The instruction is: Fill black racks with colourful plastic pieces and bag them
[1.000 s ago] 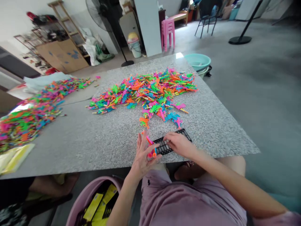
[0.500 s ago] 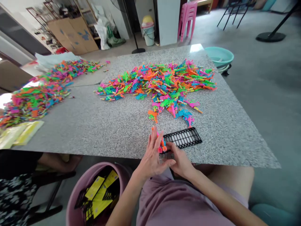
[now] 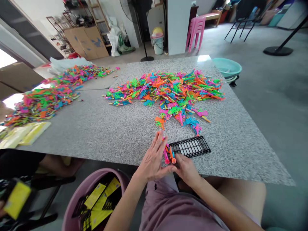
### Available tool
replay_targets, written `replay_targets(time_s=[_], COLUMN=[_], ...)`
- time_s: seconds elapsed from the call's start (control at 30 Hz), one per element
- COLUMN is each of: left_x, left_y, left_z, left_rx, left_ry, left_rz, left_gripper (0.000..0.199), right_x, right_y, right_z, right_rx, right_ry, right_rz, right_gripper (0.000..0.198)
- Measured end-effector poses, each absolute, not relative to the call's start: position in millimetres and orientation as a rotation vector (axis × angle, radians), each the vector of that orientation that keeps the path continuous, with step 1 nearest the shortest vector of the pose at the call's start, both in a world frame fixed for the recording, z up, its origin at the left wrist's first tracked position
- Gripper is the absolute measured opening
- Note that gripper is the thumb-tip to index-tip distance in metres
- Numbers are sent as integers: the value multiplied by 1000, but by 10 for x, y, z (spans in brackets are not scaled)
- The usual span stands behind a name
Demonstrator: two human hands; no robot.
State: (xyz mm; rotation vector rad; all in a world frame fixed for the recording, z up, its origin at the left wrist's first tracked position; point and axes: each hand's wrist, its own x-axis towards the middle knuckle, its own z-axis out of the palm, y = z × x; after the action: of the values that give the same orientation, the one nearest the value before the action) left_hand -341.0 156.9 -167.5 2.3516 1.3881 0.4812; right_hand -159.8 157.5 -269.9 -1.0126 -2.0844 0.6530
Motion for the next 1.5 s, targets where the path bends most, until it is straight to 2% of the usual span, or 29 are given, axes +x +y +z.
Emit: replay_targets(time_s=[0.2, 0.37, 0.6, 0.73, 0.83, 0.97, 1.1, 1.17, 1.23, 1.33, 1.5], left_x=[-3313, -3296, -3123, -2976, -2973, -3005, -3005, -3018, -3042, -3081, -3120], left_y=[1595, 1599, 1393, 1400, 1474, 1534, 1514, 1483, 1447, 1399, 1387], left_z=[-1738, -1751, -2004, -2212, -2267, -2251, -2214, -2185, -2151, -2110, -2128], left_rx=[2405, 2388, 2314, 2236, 2293, 2331, 2340, 2329, 2298, 2248, 2287], left_ry=[1452, 1477, 1644, 1700, 1705, 1678, 1701, 1708, 1718, 1739, 1730], left_rz=[505, 559, 1020, 1242, 1301, 1281, 1262, 1233, 1190, 1131, 1135], left_gripper=[97, 97, 70, 46, 35, 31, 30, 30, 30, 29, 31], right_x=[-1568, -1536, -1616, -1491, -1056, -530, -552, -549, -429, -162, -203], right_y=[1598, 1661, 1589, 1662, 2059, 2766, 3111, 3144, 3135, 3110, 3264], right_z=[-2650, -2573, -2563, -2457, -2353, -2322, -2391, -2399, -2376, -2297, -2176], right_rx=[-966, -933, -940, -873, -1085, -1854, -1989, -2084, -2105, -1960, -1720], right_ry=[-2193, -2244, -2290, -2358, -2240, -1936, -2055, -2044, -2088, -2226, -2243], right_rz=[655, 780, 834, 779, 663, 519, 614, 632, 763, 928, 517], right_gripper=[7, 10, 10, 17, 20, 16, 40, 38, 23, 27, 20])
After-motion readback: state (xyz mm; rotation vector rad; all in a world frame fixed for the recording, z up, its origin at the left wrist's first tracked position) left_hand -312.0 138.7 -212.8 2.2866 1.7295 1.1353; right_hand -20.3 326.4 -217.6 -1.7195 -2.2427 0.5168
